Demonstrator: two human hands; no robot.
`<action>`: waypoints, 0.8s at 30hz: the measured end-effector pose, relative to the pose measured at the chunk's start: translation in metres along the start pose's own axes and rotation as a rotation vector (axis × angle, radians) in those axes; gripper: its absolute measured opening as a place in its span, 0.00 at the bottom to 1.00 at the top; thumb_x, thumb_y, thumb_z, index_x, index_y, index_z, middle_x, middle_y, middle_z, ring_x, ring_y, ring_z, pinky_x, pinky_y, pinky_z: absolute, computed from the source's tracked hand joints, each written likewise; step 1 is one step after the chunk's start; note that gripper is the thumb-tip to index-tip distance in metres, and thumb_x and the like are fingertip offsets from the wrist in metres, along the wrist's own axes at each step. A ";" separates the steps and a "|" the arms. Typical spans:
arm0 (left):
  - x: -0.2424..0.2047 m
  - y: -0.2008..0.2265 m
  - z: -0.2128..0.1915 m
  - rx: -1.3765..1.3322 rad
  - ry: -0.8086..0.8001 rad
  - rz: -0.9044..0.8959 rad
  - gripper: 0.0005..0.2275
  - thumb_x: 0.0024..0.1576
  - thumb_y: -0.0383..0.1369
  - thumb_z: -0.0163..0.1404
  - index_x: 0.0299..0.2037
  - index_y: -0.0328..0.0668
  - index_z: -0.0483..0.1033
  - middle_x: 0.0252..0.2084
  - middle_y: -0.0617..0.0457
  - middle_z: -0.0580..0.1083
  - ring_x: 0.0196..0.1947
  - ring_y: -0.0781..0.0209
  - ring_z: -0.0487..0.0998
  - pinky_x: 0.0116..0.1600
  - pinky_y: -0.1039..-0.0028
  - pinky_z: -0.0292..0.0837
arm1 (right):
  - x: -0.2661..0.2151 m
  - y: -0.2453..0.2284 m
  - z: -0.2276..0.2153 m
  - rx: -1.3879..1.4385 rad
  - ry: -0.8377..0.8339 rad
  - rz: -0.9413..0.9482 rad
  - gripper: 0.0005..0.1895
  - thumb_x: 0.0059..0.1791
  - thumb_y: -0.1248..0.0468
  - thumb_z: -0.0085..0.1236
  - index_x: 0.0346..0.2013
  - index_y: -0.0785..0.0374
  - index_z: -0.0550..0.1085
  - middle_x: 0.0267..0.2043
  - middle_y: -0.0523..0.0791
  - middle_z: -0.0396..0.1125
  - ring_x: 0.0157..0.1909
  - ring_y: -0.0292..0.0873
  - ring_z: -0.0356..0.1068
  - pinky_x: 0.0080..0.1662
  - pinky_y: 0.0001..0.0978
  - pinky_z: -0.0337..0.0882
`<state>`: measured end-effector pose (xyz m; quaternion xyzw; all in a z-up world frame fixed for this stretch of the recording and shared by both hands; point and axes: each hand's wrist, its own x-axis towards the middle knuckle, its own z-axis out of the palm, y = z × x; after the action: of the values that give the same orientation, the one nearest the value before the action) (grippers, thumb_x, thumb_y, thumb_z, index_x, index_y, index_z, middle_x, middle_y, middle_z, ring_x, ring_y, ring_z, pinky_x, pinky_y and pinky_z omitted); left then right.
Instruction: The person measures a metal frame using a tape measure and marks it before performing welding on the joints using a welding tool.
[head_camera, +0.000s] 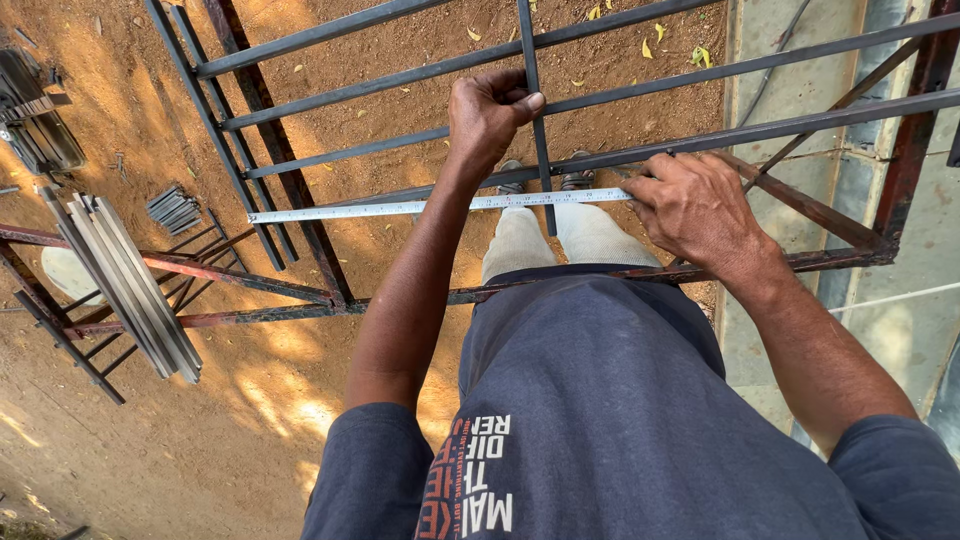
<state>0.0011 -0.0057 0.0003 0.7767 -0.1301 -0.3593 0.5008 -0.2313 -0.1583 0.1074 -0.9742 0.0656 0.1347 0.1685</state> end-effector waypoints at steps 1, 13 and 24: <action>0.000 0.000 0.000 0.004 -0.002 0.002 0.17 0.49 0.26 0.64 0.48 0.31 0.81 0.38 0.42 0.83 0.38 0.58 0.87 0.42 0.69 0.84 | 0.000 0.000 0.000 0.005 -0.007 0.009 0.14 0.49 0.60 0.62 0.49 0.54 0.82 0.34 0.42 0.68 0.40 0.42 0.72 0.48 0.41 0.72; -0.002 0.003 0.000 -0.036 -0.006 -0.009 0.17 0.49 0.26 0.64 0.49 0.30 0.80 0.40 0.41 0.83 0.39 0.57 0.87 0.43 0.69 0.84 | 0.005 0.002 -0.004 0.002 0.060 -0.008 0.13 0.49 0.60 0.64 0.48 0.55 0.82 0.38 0.42 0.70 0.43 0.43 0.72 0.48 0.41 0.72; -0.002 0.005 -0.001 -0.012 -0.003 -0.008 0.17 0.49 0.27 0.64 0.49 0.30 0.80 0.39 0.42 0.83 0.38 0.58 0.88 0.43 0.68 0.84 | 0.005 0.003 -0.001 -0.015 0.072 -0.004 0.12 0.48 0.60 0.64 0.46 0.55 0.82 0.38 0.42 0.71 0.44 0.43 0.73 0.49 0.41 0.72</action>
<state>0.0007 -0.0058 0.0054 0.7735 -0.1254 -0.3634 0.5038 -0.2266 -0.1619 0.1062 -0.9798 0.0685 0.0999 0.1593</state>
